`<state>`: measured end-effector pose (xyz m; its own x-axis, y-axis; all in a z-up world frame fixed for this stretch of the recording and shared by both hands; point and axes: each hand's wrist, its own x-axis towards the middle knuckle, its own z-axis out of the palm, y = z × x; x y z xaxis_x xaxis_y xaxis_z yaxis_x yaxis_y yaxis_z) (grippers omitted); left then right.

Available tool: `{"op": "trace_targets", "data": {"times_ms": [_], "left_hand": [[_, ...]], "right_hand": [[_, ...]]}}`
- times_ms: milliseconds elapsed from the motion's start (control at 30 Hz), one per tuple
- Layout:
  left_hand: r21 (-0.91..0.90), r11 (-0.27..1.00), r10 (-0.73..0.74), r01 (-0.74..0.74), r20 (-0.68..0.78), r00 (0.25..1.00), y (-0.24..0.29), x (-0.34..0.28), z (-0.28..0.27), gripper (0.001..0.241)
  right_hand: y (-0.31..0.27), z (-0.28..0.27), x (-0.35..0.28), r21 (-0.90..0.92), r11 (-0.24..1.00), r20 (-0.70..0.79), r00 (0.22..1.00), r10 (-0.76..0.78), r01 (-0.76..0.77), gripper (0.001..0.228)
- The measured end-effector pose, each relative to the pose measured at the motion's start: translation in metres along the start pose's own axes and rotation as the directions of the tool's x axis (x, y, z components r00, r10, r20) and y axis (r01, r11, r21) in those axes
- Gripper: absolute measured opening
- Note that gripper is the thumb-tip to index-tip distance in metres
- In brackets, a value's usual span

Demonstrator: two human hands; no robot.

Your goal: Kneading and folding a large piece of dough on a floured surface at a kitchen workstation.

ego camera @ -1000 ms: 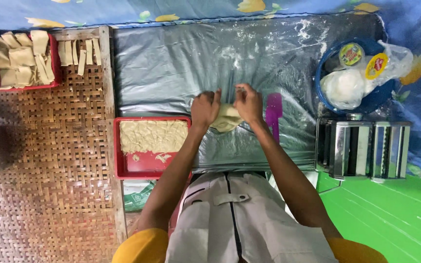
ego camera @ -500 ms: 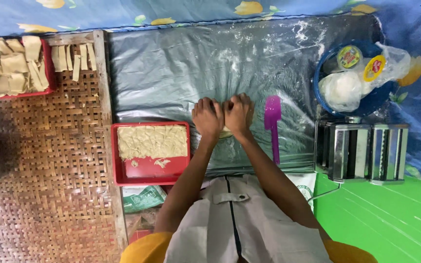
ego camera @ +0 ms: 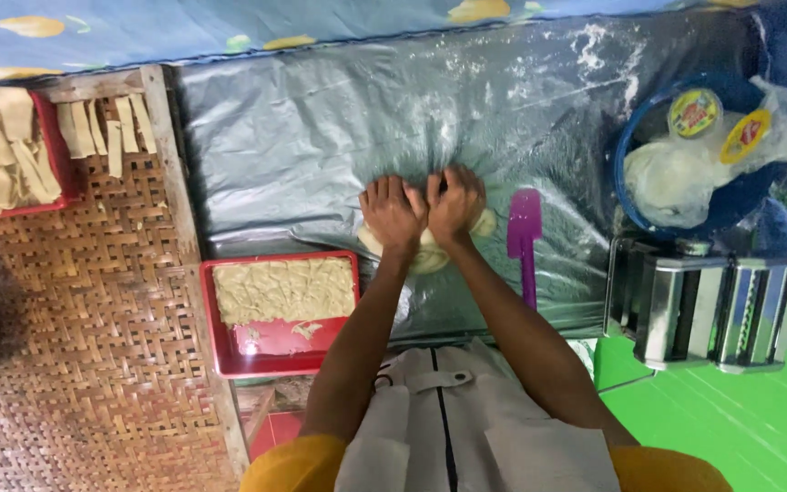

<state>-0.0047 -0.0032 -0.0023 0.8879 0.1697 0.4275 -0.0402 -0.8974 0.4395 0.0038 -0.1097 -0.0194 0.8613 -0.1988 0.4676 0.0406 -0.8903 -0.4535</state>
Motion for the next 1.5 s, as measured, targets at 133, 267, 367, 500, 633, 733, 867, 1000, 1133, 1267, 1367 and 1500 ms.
{"op": "trace_targets", "data": {"times_ms": [133, 267, 367, 500, 633, 733, 867, 1000, 1133, 1267, 1367, 1500], "left_hand": [[0.008, 0.999, -0.040, 0.040, 0.013, 0.999, 0.005, 0.007, -0.005, 0.020], [0.012, 0.995, -0.096, 0.096, 0.051, 0.994, 0.012, 0.018, -0.016, 0.031], [-0.075, 0.988, -0.120, 0.137, 0.199, 0.973, 0.010, 0.024, -0.029, 0.045], [-0.216, 0.976, 0.095, 0.007, 0.458, 0.884, -0.020, 0.007, -0.020, 0.054], [-0.282, 0.959, 0.162, -0.016, 0.500, 0.851, -0.008, 0.011, -0.054, 0.060], [-0.213, 0.957, 0.282, -0.197, 0.532, 0.798, -0.011, 0.001, -0.063, 0.067], [-0.264, 0.953, 0.287, -0.148, 0.633, 0.719, -0.012, -0.007, -0.087, 0.072], [-0.286, 0.947, 0.317, -0.148, 0.740, 0.594, 0.001, 0.010, -0.129, 0.100], [-0.067, 0.930, 0.251, -0.361, 0.832, 0.494, -0.018, -0.007, -0.062, 0.073], [-0.057, 0.933, 0.246, -0.356, 0.823, 0.512, -0.012, -0.004, -0.068, 0.070], [-0.086, 0.956, 0.231, -0.281, 0.811, 0.538, -0.006, 0.001, -0.092, 0.069], [-0.062, 0.998, 0.049, 0.008, 0.858, 0.511, 0.034, 0.032, -0.167, 0.055]], "right_hand": [[-0.005, -0.002, 0.006, -0.003, 0.999, -0.013, 0.998, 0.053, -0.054, 0.026], [0.000, -0.013, 0.015, 0.147, 0.976, 0.158, 0.978, 0.138, -0.161, 0.027], [0.023, -0.026, 0.009, 0.191, 0.975, 0.295, 0.954, 0.057, -0.117, 0.020], [0.043, -0.077, 0.000, 0.340, 0.935, 0.339, 0.914, -0.224, 0.103, 0.007], [0.061, -0.077, -0.031, 0.214, 0.960, 0.405, 0.878, -0.257, 0.182, 0.061], [0.063, -0.069, -0.046, 0.222, 0.967, 0.363, 0.910, -0.200, 0.124, 0.052], [0.069, -0.076, -0.055, 0.300, 0.944, 0.292, 0.929, -0.225, 0.135, 0.040], [0.051, -0.100, -0.055, 0.402, 0.915, 0.380, 0.908, -0.174, 0.008, 0.034], [0.063, -0.121, -0.055, 0.370, 0.929, 0.493, 0.853, -0.170, -0.028, 0.034], [0.060, -0.130, -0.040, 0.413, 0.866, 0.633, 0.773, -0.050, -0.281, 0.034], [0.045, -0.156, -0.010, 0.526, 0.774, 0.655, 0.749, -0.105, -0.352, 0.031], [0.016, -0.205, 0.030, 0.598, 0.710, 0.675, 0.711, -0.197, -0.372, 0.042]]}}
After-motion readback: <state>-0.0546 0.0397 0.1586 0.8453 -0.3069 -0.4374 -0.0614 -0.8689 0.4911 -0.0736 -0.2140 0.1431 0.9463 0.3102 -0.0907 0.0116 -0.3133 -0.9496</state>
